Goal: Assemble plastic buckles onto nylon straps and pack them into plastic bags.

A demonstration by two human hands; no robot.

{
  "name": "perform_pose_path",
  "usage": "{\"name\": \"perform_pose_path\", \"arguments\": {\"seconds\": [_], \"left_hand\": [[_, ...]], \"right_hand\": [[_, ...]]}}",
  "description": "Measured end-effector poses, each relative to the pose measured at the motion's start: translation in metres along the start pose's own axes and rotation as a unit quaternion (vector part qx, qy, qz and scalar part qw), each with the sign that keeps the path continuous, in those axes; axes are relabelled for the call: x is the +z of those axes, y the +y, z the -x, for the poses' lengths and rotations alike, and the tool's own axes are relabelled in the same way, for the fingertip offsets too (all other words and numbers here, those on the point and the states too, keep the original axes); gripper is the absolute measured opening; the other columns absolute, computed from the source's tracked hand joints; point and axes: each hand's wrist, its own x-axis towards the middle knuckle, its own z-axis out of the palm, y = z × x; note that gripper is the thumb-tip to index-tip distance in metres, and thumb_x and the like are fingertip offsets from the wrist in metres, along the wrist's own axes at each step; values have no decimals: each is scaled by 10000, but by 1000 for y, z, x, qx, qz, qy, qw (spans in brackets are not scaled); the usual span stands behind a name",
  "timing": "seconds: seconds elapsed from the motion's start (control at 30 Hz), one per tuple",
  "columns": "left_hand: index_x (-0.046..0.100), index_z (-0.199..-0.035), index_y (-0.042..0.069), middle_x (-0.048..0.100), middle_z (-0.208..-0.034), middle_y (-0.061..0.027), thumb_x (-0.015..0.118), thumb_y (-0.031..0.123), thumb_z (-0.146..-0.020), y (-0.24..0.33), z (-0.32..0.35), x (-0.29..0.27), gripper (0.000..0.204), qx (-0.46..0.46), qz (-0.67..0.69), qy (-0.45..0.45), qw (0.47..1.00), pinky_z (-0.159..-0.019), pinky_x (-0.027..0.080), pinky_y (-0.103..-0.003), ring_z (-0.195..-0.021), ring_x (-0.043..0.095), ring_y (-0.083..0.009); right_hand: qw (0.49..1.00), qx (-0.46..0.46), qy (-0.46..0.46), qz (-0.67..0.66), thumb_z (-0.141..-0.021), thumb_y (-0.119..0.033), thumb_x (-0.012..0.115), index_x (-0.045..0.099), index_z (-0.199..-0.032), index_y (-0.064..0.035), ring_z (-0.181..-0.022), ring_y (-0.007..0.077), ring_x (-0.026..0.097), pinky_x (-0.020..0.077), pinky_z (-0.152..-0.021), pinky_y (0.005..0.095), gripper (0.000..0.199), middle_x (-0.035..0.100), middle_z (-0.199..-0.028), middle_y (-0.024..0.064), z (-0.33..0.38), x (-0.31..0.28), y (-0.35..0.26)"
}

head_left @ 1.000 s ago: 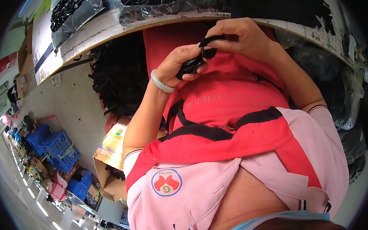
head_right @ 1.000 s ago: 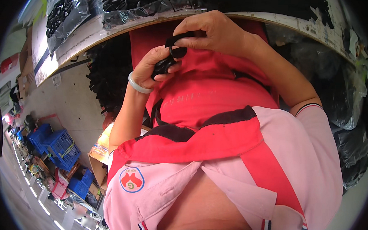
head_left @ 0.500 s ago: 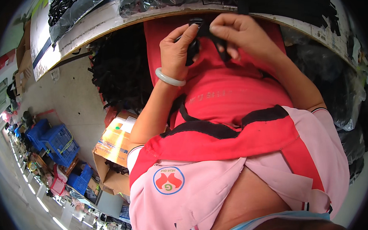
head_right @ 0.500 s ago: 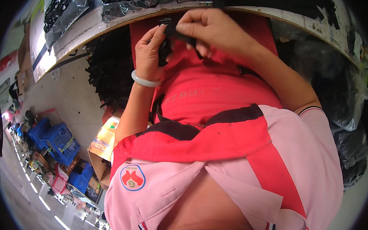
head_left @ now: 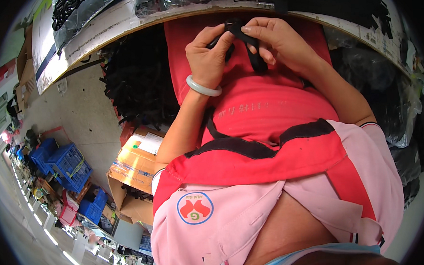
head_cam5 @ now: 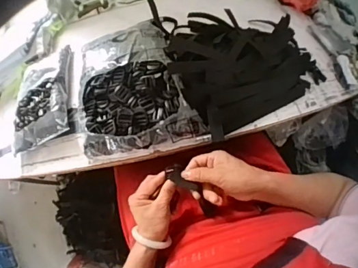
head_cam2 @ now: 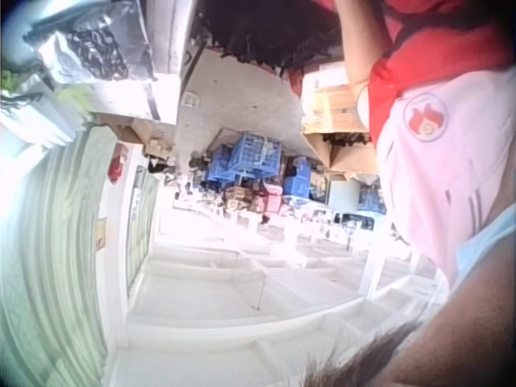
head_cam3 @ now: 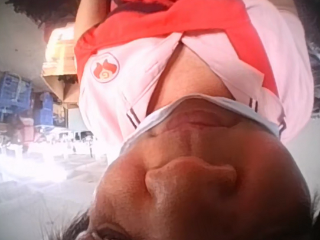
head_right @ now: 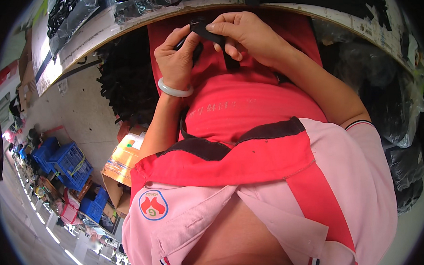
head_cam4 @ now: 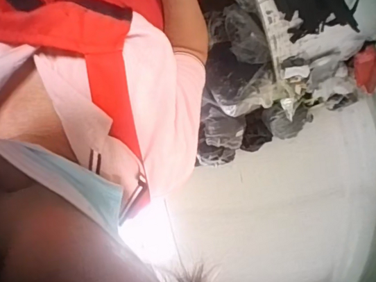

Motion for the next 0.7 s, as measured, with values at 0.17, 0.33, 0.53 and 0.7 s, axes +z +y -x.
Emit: {"name": "perform_pose_path", "arguments": {"seconds": [0.17, 0.33, 0.53, 0.7], "left_hand": [[698, -969, -22, 633, -796, -20, 718, 23, -809, -4, 1, 1, 168, 76, -49, -14, 996, -579, 441, -201, -671, 562, -69], [696, -960, -24, 630, -799, -26, 725, 0, -794, -2, -2, 1, 170, 147, -74, 6, 986, -591, 453, -209, -700, 574, -76], [696, -944, -10, 643, -820, -66, 733, -26, -764, -8, -6, 2, 184, 232, -137, 24, 963, -605, 479, -232, -693, 609, -127], [693, -936, 10, 650, -837, -102, 749, -23, -718, -8, -10, -1, 227, 322, -252, 27, 912, -614, 509, -271, -711, 645, -190]], "right_hand": [[999, -18, -4, -44, -942, -238, 573, 580, -863, -40, -460, 44, 482, 374, -412, 190, 213, 605, -709, 24, -2, -2, 5], [996, -12, -26, -80, -949, -244, 565, 581, -862, -39, -460, 39, 476, 379, -423, 188, 223, 599, -705, 21, -2, -1, 10], [989, -42, -10, -140, -953, -256, 571, 582, -880, -53, -499, 31, 499, 399, -458, 183, 216, 599, -720, 18, -8, -3, 21], [979, -64, 60, -184, -948, -286, 587, 583, -1012, -54, -554, 41, 543, 438, -502, 179, 241, 614, -774, 30, -6, 14, 19]]}}
